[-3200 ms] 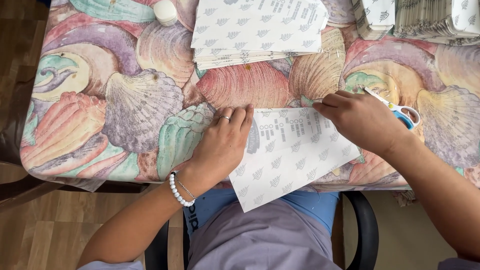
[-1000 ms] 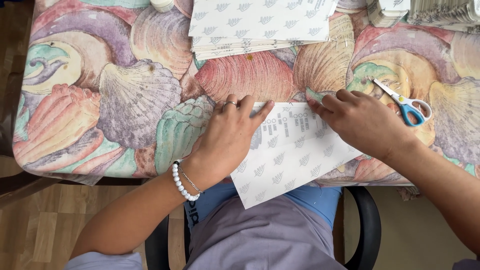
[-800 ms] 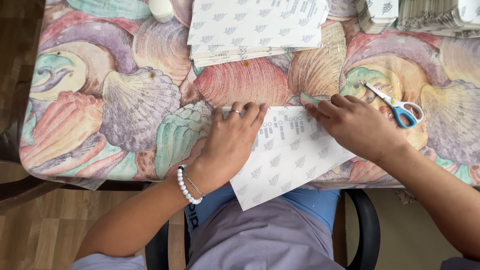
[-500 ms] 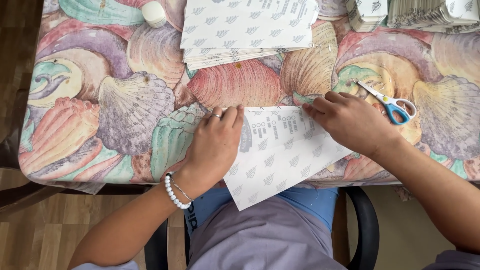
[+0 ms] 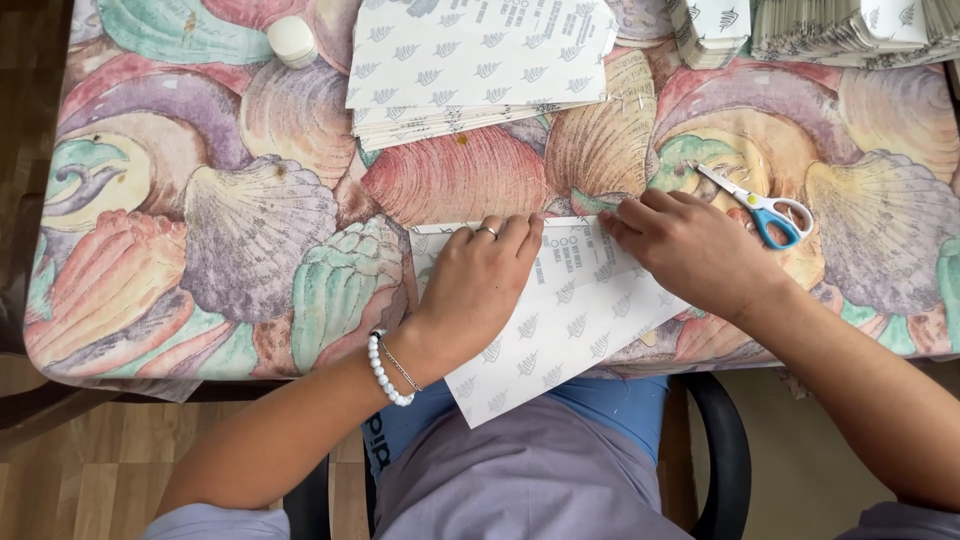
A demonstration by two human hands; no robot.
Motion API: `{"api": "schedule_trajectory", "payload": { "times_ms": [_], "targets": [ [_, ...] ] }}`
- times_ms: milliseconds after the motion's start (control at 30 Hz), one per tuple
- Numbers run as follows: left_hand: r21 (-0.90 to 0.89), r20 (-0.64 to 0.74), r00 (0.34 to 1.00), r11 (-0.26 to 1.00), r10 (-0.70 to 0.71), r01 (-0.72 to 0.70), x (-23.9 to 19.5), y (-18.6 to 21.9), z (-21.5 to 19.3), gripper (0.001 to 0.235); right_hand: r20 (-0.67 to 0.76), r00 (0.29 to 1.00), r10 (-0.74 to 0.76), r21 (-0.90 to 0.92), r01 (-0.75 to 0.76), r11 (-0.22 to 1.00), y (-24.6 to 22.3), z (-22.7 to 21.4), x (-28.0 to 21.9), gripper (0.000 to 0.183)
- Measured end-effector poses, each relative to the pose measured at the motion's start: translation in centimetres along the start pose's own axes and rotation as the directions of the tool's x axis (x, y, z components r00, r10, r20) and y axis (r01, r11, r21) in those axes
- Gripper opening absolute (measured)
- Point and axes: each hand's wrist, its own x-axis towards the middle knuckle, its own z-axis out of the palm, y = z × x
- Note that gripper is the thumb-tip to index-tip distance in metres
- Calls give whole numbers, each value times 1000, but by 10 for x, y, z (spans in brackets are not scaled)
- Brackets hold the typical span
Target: Folding pre-printed paper sheets into bags on a table with a patterned cloth.
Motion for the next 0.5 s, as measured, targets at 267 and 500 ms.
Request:
{"api": "schedule_trajectory", "payload": {
  "times_ms": [267,500],
  "targets": [
    [119,74,997,993,-29,20,-1,14,-5,55,-45,999,5,12,-4,1000,6,18,-15,7],
    [87,51,996,994,-77,73,5,19,-1,57,7,1000,3,-36,-3,999,1,14,-7,9]
  ]
}}
